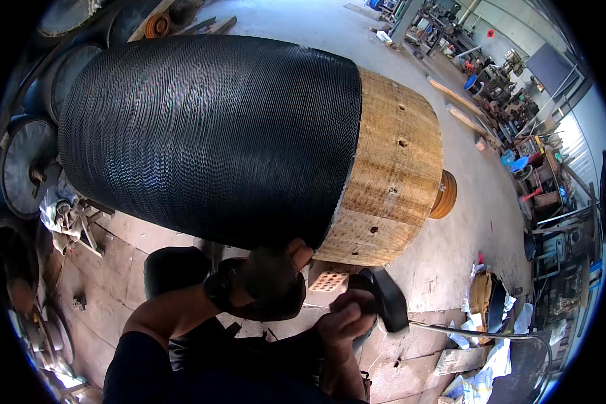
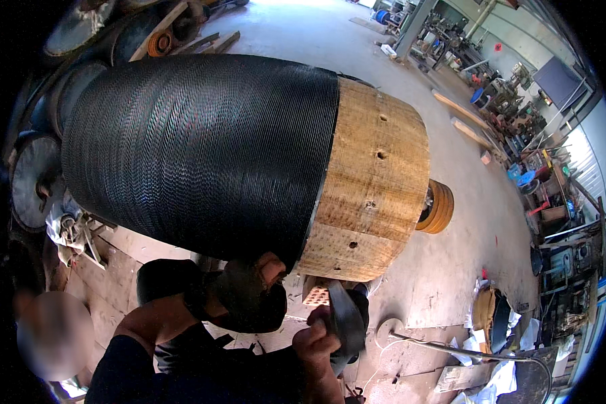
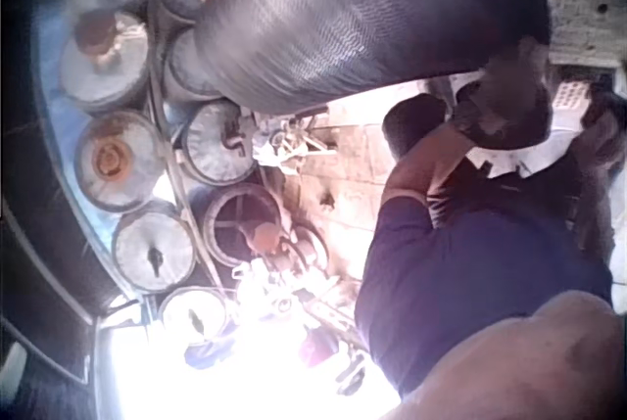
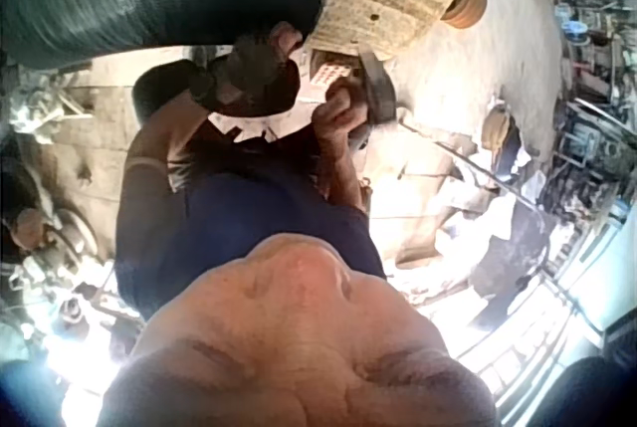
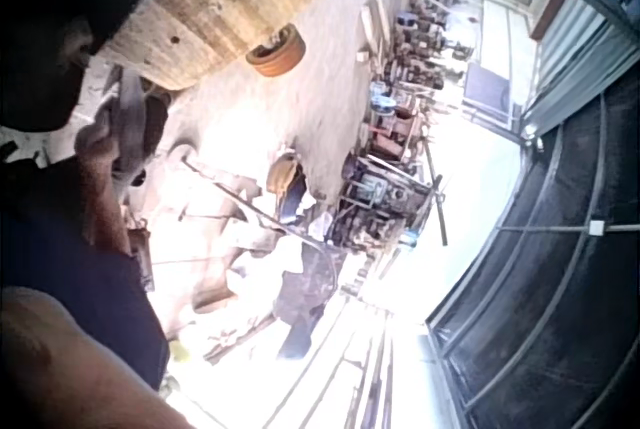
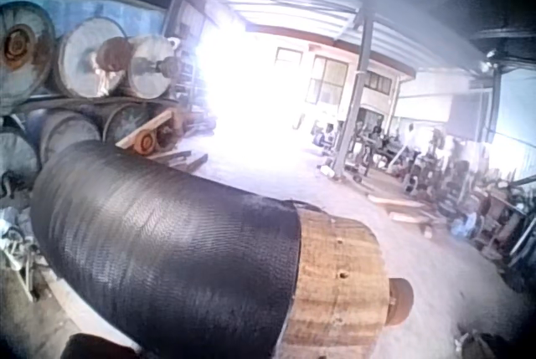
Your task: The person hammers small pins or nails into the side of a large cylindrical wooden object wrapped in a textured black material. The person holds the pins in place by hand and strikes them with a hammer.
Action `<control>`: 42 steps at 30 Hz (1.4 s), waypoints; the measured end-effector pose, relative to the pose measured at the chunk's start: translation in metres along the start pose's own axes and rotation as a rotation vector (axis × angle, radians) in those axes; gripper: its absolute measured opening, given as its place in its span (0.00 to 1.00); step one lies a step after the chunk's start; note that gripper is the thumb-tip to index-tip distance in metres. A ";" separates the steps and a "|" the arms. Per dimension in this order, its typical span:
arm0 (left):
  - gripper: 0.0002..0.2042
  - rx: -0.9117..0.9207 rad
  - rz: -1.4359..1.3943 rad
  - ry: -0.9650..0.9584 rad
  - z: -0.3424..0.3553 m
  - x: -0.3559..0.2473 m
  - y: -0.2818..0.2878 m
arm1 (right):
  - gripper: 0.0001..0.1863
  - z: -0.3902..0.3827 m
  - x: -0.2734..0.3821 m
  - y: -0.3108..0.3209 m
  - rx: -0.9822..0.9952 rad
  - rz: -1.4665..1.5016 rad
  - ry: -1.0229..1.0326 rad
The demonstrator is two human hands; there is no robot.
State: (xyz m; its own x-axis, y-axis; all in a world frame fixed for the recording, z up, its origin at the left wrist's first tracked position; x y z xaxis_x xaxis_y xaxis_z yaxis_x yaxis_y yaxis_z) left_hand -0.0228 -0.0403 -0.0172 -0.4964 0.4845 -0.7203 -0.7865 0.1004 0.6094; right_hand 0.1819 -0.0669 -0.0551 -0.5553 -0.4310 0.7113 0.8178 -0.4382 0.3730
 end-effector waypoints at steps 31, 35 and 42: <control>0.18 -0.585 0.642 -0.488 0.069 0.039 0.069 | 0.14 -0.007 -0.014 -0.003 0.292 -0.152 -0.224; 0.18 -0.576 0.634 -0.443 0.071 0.036 0.070 | 0.17 -0.003 -0.025 -0.006 0.228 -0.231 -0.149; 0.19 -0.638 0.641 -0.491 0.081 0.040 0.071 | 0.12 0.008 -0.015 -0.019 0.119 -0.145 -0.148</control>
State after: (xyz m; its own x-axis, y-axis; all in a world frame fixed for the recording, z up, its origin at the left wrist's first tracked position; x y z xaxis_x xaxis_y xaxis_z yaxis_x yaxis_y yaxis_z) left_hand -0.0683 0.0563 0.0242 -0.7992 0.6007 -0.0191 -0.5465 -0.7132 0.4389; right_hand 0.1761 -0.0461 -0.0682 -0.6475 -0.2461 0.7212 0.7478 -0.3874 0.5392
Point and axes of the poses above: each hand's wrist, its own z-axis towards the middle knuckle, its own y-axis out of the back of the hand, x = y × z, the point moved 2 cm from there along z, towards the middle knuckle, and after that the axes turned 11 degrees about -z, right-handed, at the moved point
